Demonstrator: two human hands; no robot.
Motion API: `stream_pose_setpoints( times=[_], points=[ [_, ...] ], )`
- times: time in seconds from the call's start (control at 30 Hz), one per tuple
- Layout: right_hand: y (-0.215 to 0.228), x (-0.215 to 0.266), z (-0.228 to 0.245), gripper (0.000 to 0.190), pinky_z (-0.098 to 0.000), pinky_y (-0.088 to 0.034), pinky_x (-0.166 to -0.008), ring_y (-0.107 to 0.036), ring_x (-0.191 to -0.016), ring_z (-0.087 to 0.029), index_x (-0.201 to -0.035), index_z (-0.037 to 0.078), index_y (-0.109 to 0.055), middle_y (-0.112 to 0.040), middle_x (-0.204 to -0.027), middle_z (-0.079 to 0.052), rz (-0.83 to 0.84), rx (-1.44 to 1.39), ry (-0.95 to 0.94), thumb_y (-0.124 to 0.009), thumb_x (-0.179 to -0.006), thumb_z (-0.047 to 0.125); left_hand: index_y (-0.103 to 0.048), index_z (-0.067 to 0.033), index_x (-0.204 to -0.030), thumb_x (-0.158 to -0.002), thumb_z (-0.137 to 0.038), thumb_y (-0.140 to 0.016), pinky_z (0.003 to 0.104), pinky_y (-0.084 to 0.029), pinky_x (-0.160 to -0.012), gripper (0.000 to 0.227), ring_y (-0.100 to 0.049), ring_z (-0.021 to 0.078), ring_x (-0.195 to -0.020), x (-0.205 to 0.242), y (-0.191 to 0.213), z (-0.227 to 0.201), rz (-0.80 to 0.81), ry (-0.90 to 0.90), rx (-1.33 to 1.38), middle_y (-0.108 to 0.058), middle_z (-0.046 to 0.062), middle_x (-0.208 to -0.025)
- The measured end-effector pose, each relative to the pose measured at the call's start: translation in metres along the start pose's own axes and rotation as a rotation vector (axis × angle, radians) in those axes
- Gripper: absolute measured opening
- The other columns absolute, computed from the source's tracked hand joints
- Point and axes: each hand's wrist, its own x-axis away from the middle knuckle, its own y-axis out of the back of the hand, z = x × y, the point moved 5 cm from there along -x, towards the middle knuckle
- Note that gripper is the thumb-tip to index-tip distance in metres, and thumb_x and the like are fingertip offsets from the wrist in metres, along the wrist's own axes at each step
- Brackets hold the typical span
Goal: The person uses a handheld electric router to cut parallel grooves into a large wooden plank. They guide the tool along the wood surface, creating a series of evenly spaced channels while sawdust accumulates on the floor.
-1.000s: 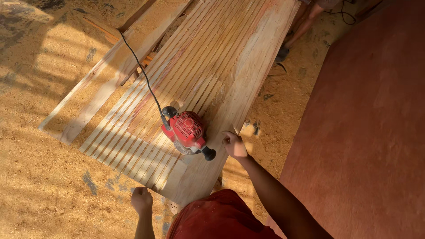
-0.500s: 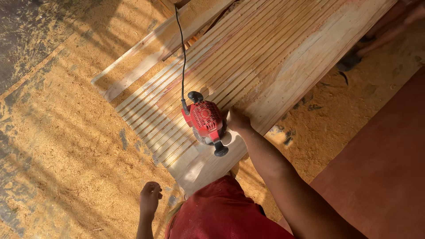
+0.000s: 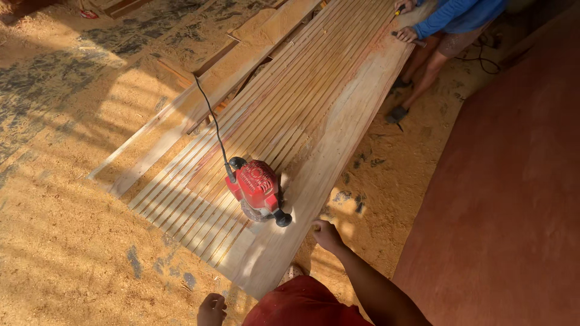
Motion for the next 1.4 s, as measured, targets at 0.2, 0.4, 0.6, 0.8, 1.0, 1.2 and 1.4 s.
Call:
stream_pose_setpoints(
  times=[0.2, 0.4, 0.6, 0.8, 1.0, 1.2, 1.4],
  points=[
    [-0.024, 0.102, -0.025, 0.040, -0.0335, -0.059, -0.067, -0.073, -0.069, -0.017, -0.129, 0.004, -0.066, -0.074, -0.085, -0.010, -0.082, -0.111, -0.008, -0.065, -0.090, 0.010, -0.070, 0.0010, -0.092, -0.093, -0.023, -0.059, 0.037, -0.053, -0.054, 0.026, -0.066, 0.0206, -0.054, 0.007, -0.003, 0.004, 0.223, -0.185, -0.019, -0.073, 0.012, -0.070],
    [-0.051, 0.195, -0.047, 0.037, -0.0355, -0.056, -0.066, -0.066, -0.068, -0.018, -0.129, 0.005, -0.066, -0.072, -0.081, -0.008, -0.042, -0.024, -0.066, -0.065, -0.092, 0.012, -0.069, 0.0024, -0.085, -0.097, -0.031, -0.058, 0.037, -0.054, -0.058, 0.038, -0.068, 0.0220, -0.057, 0.021, -0.024, 0.043, 0.330, -0.214, -0.182, -0.072, 0.013, -0.069],
    [-0.053, 0.271, -0.085, 0.038, -0.0325, -0.059, -0.067, -0.071, -0.069, -0.015, -0.127, 0.003, -0.067, -0.073, -0.080, -0.009, -0.048, -0.104, -0.176, -0.067, -0.090, 0.011, -0.074, -0.0032, -0.085, -0.091, -0.030, -0.064, 0.039, -0.058, -0.072, 0.029, -0.074, 0.0280, -0.077, 0.037, -0.034, 0.078, 0.421, -0.495, -0.716, -0.077, 0.015, -0.085],
    [-0.046, 0.315, -0.130, 0.037, -0.0342, -0.060, -0.064, -0.071, -0.068, -0.017, -0.128, 0.005, -0.068, -0.076, -0.084, -0.010, -0.048, -0.194, -0.548, -0.064, -0.093, 0.013, -0.075, -0.0070, -0.094, -0.092, -0.041, -0.067, 0.043, -0.056, -0.090, 0.035, -0.072, 0.0332, -0.101, 0.057, -0.019, 0.111, 0.400, -0.290, -0.850, -0.076, 0.015, -0.106],
    [-0.044, 0.351, -0.170, 0.043, -0.0331, -0.058, -0.061, -0.069, -0.067, -0.018, -0.135, 0.007, -0.063, -0.074, -0.086, -0.010, 0.232, -0.064, -0.758, -0.069, -0.094, 0.017, -0.074, -0.0051, -0.094, -0.088, -0.043, -0.066, 0.045, -0.056, -0.093, 0.039, -0.071, 0.0361, -0.100, 0.090, -0.001, 0.112, 0.220, -0.144, -0.766, -0.075, 0.017, -0.101],
    [-0.026, 0.334, -0.190, 0.040, -0.0332, -0.048, -0.049, -0.064, -0.056, -0.016, -0.128, 0.002, -0.070, -0.073, -0.079, -0.011, 0.282, -0.160, -0.544, -0.065, -0.090, 0.013, -0.075, -0.0017, -0.094, -0.088, -0.042, -0.065, 0.046, -0.057, -0.087, 0.042, -0.073, 0.0359, -0.092, 0.136, -0.045, 0.115, 0.132, -0.283, -0.702, -0.076, 0.018, -0.094],
    [-0.004, 0.328, -0.219, 0.035, -0.0309, -0.050, -0.049, -0.066, -0.058, -0.015, -0.122, 0.002, -0.072, -0.073, -0.077, -0.009, 0.343, -0.118, -0.451, -0.066, -0.090, 0.016, -0.075, -0.0033, -0.100, -0.088, -0.039, -0.067, 0.044, -0.057, -0.085, 0.039, -0.075, 0.0333, -0.090, 0.178, -0.091, 0.141, 0.158, -0.226, -0.551, -0.078, 0.018, -0.093]
  ],
)
